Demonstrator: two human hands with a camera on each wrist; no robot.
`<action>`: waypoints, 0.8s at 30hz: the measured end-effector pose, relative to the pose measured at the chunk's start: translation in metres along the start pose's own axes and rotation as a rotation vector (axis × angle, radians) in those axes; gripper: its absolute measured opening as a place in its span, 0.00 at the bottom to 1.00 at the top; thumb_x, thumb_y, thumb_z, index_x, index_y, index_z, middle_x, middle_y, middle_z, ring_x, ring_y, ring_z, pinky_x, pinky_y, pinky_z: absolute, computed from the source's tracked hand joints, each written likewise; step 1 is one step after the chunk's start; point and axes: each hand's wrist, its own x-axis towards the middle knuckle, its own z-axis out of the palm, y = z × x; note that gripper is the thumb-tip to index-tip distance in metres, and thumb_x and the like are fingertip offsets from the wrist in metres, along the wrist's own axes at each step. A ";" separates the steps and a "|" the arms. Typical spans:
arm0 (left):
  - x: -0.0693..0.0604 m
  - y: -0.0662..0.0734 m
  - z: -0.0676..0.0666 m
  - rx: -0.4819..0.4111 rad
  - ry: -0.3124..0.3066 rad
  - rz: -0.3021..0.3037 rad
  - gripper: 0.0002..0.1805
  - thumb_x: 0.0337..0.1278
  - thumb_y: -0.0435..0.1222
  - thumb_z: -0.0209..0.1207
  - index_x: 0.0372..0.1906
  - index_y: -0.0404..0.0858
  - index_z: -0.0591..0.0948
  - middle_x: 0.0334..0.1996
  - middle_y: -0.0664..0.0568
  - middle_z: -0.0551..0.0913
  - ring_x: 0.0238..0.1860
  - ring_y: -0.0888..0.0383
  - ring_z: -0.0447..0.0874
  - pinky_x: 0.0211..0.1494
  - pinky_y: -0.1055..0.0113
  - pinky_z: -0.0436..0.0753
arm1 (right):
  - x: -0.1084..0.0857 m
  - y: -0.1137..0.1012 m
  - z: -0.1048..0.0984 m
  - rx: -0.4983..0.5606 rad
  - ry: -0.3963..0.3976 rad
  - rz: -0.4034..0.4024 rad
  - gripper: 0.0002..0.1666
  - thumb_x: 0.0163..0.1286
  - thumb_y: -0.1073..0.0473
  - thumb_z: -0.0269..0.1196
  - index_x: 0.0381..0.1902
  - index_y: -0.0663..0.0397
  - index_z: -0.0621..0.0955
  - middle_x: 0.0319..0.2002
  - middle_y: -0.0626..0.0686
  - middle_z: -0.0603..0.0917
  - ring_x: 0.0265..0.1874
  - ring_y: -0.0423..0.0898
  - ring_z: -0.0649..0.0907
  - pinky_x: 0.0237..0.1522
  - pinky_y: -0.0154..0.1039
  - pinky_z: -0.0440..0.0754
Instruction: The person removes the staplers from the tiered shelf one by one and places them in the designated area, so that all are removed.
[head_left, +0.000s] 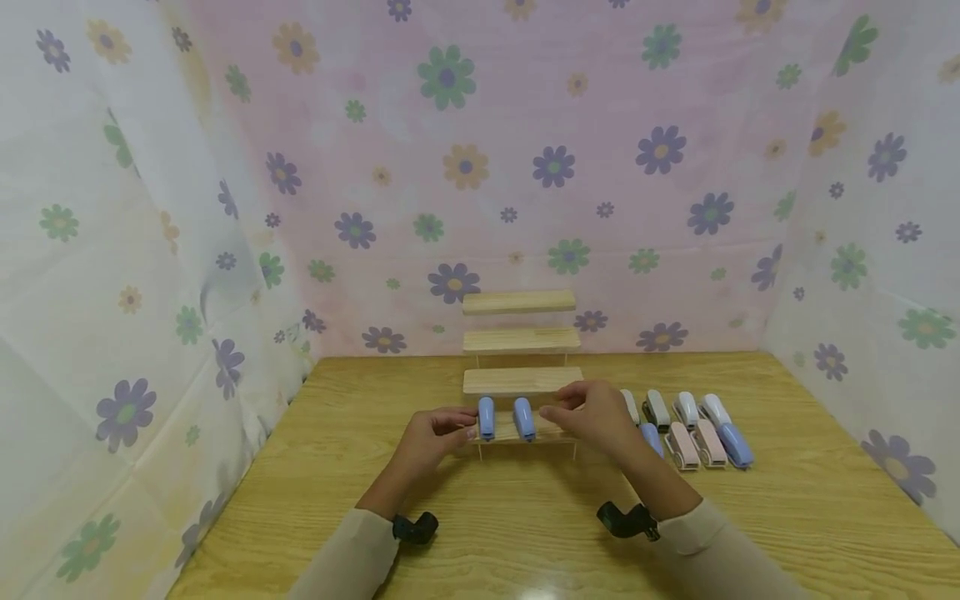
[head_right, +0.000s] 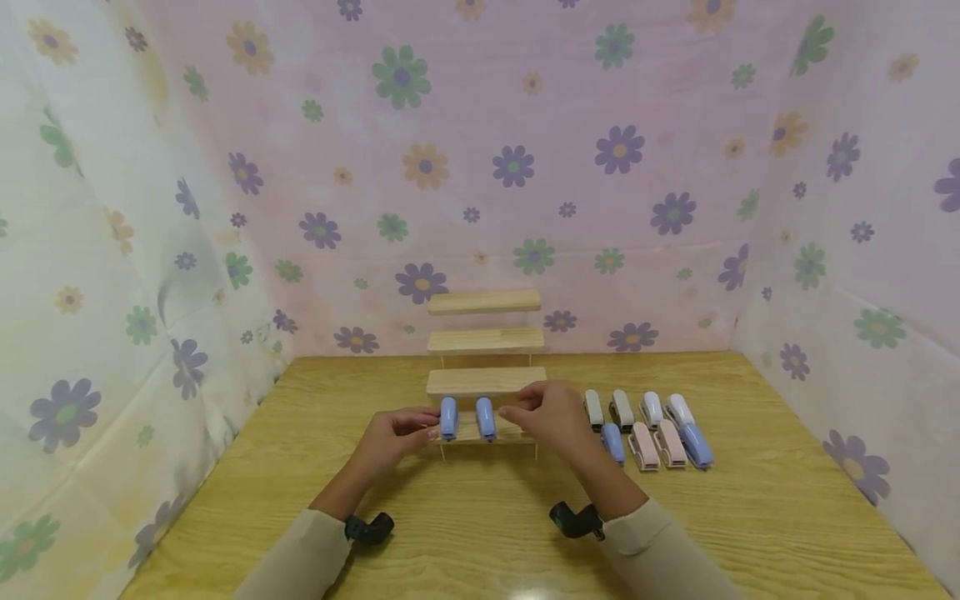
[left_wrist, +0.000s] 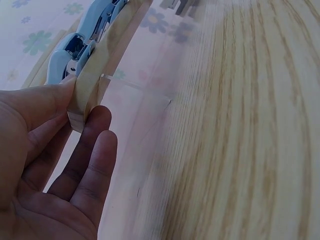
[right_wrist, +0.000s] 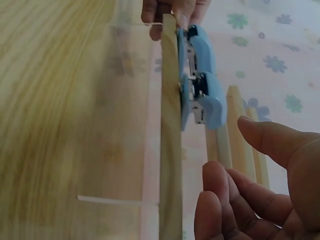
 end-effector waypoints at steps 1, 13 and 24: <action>0.000 0.000 0.000 -0.002 -0.002 0.002 0.10 0.63 0.38 0.71 0.48 0.41 0.91 0.61 0.50 0.85 0.59 0.50 0.85 0.46 0.68 0.87 | 0.000 0.000 0.003 0.000 0.003 0.000 0.30 0.63 0.44 0.76 0.54 0.58 0.86 0.39 0.52 0.88 0.28 0.46 0.89 0.31 0.41 0.87; 0.001 -0.001 0.000 0.010 0.004 0.016 0.10 0.64 0.38 0.71 0.48 0.40 0.91 0.61 0.50 0.86 0.58 0.51 0.86 0.45 0.69 0.86 | -0.004 -0.001 0.023 -0.068 0.036 0.000 0.31 0.60 0.39 0.77 0.53 0.52 0.89 0.38 0.45 0.90 0.35 0.42 0.86 0.33 0.39 0.85; 0.001 0.000 -0.001 0.013 -0.003 0.006 0.10 0.63 0.38 0.71 0.48 0.41 0.91 0.61 0.50 0.86 0.59 0.51 0.86 0.46 0.70 0.86 | -0.012 -0.009 0.037 -0.096 0.065 -0.012 0.28 0.59 0.41 0.78 0.51 0.50 0.89 0.33 0.44 0.90 0.32 0.40 0.86 0.31 0.39 0.83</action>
